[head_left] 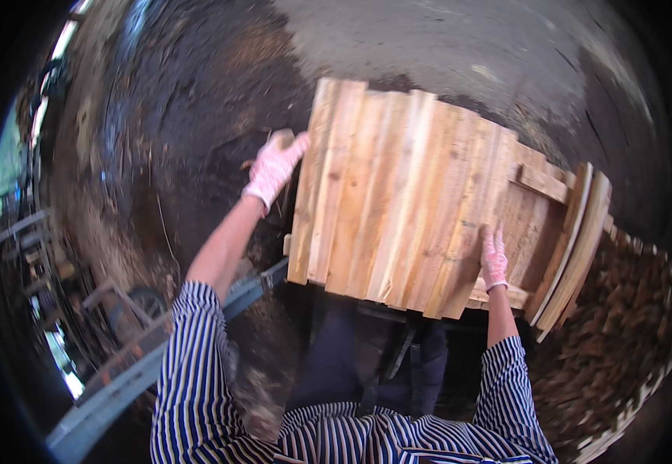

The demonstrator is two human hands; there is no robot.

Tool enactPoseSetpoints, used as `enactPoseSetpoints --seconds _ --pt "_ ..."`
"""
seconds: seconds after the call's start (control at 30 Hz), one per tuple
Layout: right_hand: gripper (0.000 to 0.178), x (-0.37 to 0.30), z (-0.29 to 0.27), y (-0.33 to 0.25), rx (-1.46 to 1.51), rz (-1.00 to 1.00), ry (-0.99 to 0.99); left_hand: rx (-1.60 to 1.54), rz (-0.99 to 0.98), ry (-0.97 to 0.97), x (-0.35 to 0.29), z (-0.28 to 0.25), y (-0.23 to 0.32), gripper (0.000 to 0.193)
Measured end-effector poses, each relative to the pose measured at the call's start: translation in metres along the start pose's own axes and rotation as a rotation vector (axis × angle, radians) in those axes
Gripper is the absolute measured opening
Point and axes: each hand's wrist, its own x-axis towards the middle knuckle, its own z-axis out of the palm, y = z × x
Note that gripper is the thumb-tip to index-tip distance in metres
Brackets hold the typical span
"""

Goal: The person repeatedly lifts bundles of wooden planks from a large pile and places them onto a wooden pallet. They arrange the planks in layers, alternating the orientation of each layer to create a stable stack.

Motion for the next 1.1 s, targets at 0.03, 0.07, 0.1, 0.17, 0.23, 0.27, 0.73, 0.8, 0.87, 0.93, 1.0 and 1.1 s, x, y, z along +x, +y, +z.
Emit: enactPoseSetpoints --seconds 0.03,0.07,0.1,0.17,0.23,0.27,0.73,0.8,0.87,0.93,1.0,1.1 --pt "0.079 0.001 -0.002 0.0 0.045 0.05 -0.047 0.11 0.034 0.046 0.011 -0.02 -0.009 0.104" --pt "0.078 0.001 -0.002 -0.002 0.074 0.072 -0.079 -0.007 -0.063 -0.064 0.021 -0.039 -0.024 0.102" --pt "0.077 -0.001 -0.001 -0.003 0.112 0.092 -0.103 -0.041 -0.159 -0.107 0.026 -0.05 -0.043 0.106" --pt "0.077 -0.002 -0.007 -0.004 0.204 0.152 -0.081 -0.148 -0.324 -0.432 0.033 -0.043 -0.041 0.109" --pt "0.076 -0.007 -0.007 -0.01 0.319 0.215 -0.045 -0.158 -0.187 -0.618 0.033 -0.016 -0.047 0.108" --pt "0.076 -0.009 -0.002 -0.013 0.352 0.237 -0.033 -0.176 -0.143 -0.669 0.03 -0.005 -0.053 0.104" --pt "0.057 -0.014 0.0 0.0 -0.409 0.047 -0.08 -0.734 -0.375 -0.662 0.051 0.062 0.01 0.052" --pt "0.055 0.001 0.003 -0.004 -0.538 -0.085 -0.123 -0.674 -0.418 -0.486 0.048 0.054 -0.033 0.056" --pt "0.062 -0.008 -0.003 0.018 -0.396 -0.027 -0.041 -0.48 -0.515 -0.443 0.042 0.068 -0.011 0.066" --pt "0.072 -0.009 -0.006 -0.02 -0.095 0.051 -0.011 -0.524 -0.488 -0.48 0.044 0.068 -0.036 0.074" --pt "0.074 -0.015 -0.01 -0.023 0.093 0.132 0.042 -0.496 -0.431 -0.497 0.052 0.067 -0.057 0.079" --pt "0.088 -0.024 -0.013 -0.024 0.178 0.188 0.0 -0.355 -0.31 -0.418 0.045 0.065 -0.072 0.089"
